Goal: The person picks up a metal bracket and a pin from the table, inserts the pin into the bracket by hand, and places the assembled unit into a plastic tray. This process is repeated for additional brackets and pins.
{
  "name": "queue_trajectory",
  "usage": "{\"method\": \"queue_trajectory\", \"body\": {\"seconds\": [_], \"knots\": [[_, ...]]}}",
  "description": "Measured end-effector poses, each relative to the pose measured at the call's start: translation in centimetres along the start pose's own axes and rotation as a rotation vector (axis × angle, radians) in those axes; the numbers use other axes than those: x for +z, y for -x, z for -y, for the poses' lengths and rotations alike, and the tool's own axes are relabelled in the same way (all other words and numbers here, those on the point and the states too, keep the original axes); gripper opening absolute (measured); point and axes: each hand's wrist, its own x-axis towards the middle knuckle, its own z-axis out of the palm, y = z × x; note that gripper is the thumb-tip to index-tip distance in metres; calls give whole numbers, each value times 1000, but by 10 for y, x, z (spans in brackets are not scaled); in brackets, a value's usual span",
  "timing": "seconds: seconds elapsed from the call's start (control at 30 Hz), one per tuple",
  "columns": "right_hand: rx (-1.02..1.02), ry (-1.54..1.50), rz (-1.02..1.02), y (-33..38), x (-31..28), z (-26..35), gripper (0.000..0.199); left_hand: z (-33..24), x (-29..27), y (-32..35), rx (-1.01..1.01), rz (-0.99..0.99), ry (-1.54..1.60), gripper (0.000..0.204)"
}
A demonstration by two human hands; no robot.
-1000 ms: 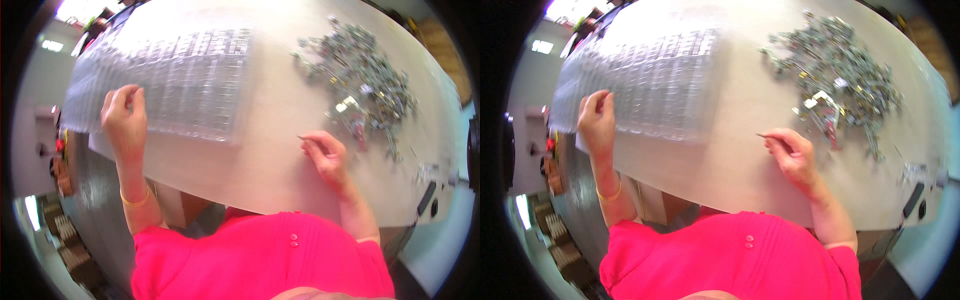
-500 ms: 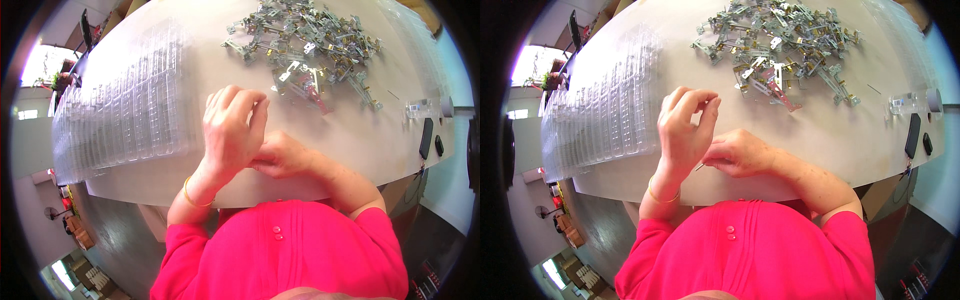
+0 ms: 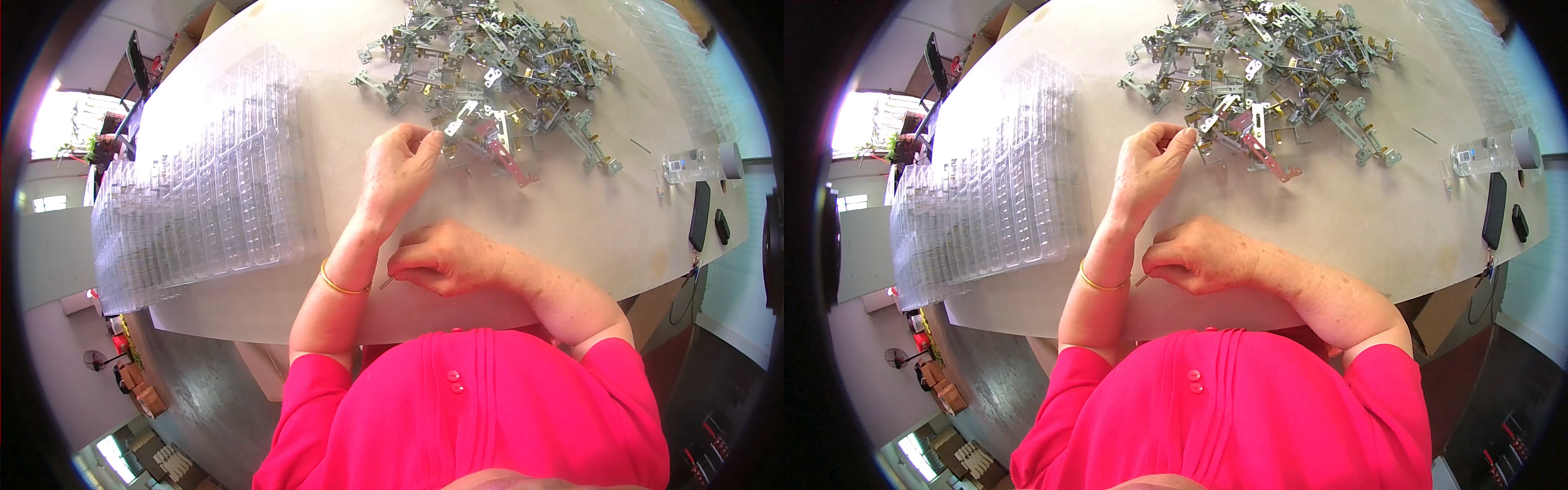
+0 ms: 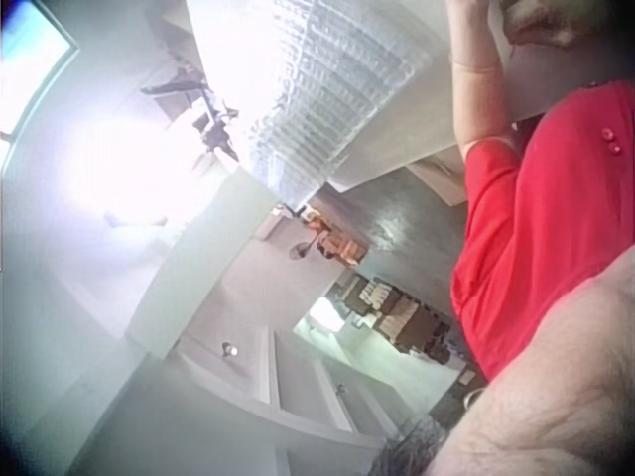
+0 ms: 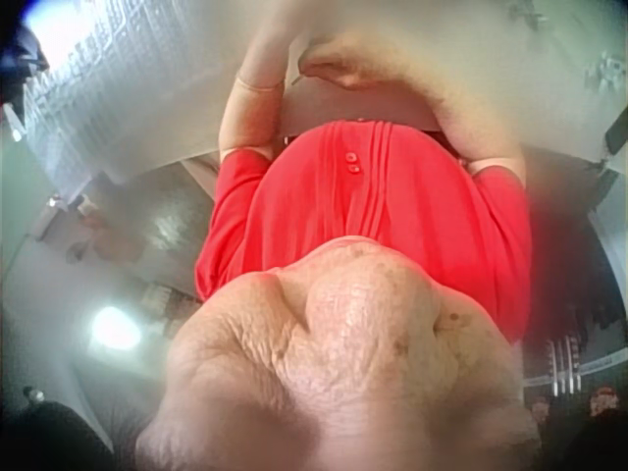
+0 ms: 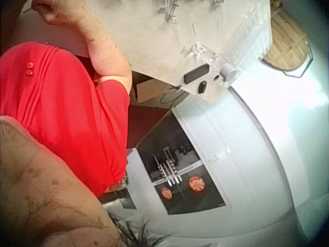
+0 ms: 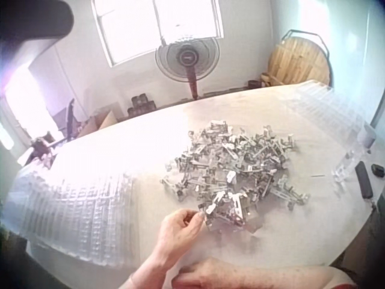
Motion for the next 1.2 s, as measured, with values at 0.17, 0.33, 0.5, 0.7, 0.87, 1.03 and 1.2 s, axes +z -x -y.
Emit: {"method": "queue_trajectory", "body": {"seconds": [0.17,0.33,0.5,0.7,0.87,1.03,1.2], "knots": [[-17,-24,-14,-1,1,-2,6,0,6,-4,-114,54,53,31],[-6,-68,-29,0,1,-4,6,2,7,-3,-121,54,104,30],[31,-112,-20,1,1,-4,10,11,14,-5,-84,19,143,28],[28,-143,-30,0,1,-4,9,5,13,-5,-83,-24,170,25],[63,-225,-28,0,-1,-2,10,9,14,-4,-38,-50,124,23],[113,-321,-51,-1,-3,1,11,1,17,-2,40,-68,114,20],[117,-321,-45,-2,-5,1,12,-4,16,1,83,-87,84,19]]}}
